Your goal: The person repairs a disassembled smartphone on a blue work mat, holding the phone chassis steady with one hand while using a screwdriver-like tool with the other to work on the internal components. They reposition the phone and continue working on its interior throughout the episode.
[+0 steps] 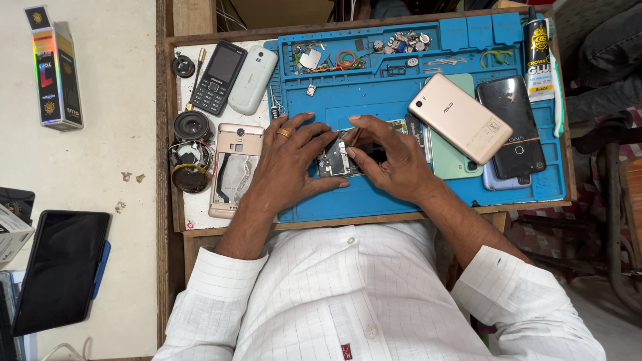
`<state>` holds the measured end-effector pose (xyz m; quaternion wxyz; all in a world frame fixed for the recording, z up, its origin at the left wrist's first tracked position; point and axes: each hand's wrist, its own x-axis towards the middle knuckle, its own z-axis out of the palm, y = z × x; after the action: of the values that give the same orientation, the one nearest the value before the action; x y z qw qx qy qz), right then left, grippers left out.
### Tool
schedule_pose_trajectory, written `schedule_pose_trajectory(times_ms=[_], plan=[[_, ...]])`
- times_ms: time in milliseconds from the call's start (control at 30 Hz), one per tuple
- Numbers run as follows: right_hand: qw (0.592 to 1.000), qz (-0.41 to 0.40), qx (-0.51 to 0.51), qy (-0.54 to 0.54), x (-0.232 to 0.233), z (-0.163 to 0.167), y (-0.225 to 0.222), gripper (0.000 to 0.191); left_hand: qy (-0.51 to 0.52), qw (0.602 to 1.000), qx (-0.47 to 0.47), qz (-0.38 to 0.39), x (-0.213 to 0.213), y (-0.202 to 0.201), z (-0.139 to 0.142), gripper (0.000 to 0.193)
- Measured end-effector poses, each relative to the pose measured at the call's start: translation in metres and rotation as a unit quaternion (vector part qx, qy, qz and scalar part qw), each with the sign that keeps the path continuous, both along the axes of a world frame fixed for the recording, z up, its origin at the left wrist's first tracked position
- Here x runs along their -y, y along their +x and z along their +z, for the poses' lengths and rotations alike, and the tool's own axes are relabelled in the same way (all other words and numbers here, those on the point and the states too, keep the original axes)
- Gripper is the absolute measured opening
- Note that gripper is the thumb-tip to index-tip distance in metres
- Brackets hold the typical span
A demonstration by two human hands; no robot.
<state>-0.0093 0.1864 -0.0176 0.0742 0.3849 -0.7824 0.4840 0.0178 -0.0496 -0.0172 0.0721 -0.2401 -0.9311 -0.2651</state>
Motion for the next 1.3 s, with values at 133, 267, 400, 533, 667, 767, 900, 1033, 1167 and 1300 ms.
schedule_pose_trajectory(times_ms=[133, 267, 400, 533, 667, 767, 900, 1033, 1167, 1300], plan=[[0.999, -0.028, -0.028, 0.017, 0.0016, -0.0009, -0.0003, 0.061, 0.001, 1.0, 0.002, -0.001, -0.001, -0.0001, 0.0004, 0.089], [0.999, -0.027, -0.017, 0.015, 0.0038, -0.002, -0.0002, 0.06, 0.0, 1.0, 0.0, -0.006, 0.0004, 0.0001, 0.0015, 0.088], [0.999, 0.01, 0.031, -0.018, 0.0017, -0.001, 0.0006, 0.059, -0.002, 1.0, -0.002, -0.004, 0.0002, 0.0003, 0.0016, 0.088], [0.996, 0.05, 0.065, -0.026, 0.0003, -0.0006, 0.0005, 0.059, -0.001, 1.0, -0.003, -0.003, 0.0, 0.0001, 0.0015, 0.088], [0.997, 0.046, 0.062, -0.026, -0.0004, -0.0013, 0.0008, 0.059, -0.001, 1.0, -0.003, -0.005, -0.0002, 0.0001, 0.0015, 0.088], [0.997, 0.035, 0.064, -0.031, -0.0016, -0.0017, 0.0007, 0.058, 0.001, 1.0, -0.004, -0.005, 0.0, 0.0003, 0.0014, 0.087], [0.997, 0.026, 0.068, -0.022, -0.0018, -0.0022, 0.0001, 0.059, 0.001, 1.0, -0.007, -0.006, 0.0004, -0.0001, 0.001, 0.088], [0.997, 0.033, 0.065, -0.018, -0.0012, -0.0031, 0.0002, 0.061, 0.002, 1.0, -0.004, -0.004, -0.0001, -0.0005, 0.0005, 0.088], [0.997, 0.036, 0.068, -0.017, -0.0011, -0.0042, 0.0, 0.061, 0.001, 1.0, -0.001, -0.003, -0.0002, 0.0001, 0.0005, 0.088], [0.997, 0.03, 0.072, -0.013, -0.0026, -0.0042, 0.0004, 0.062, 0.003, 1.0, 0.003, -0.002, 0.0, -0.0001, 0.0004, 0.088]])
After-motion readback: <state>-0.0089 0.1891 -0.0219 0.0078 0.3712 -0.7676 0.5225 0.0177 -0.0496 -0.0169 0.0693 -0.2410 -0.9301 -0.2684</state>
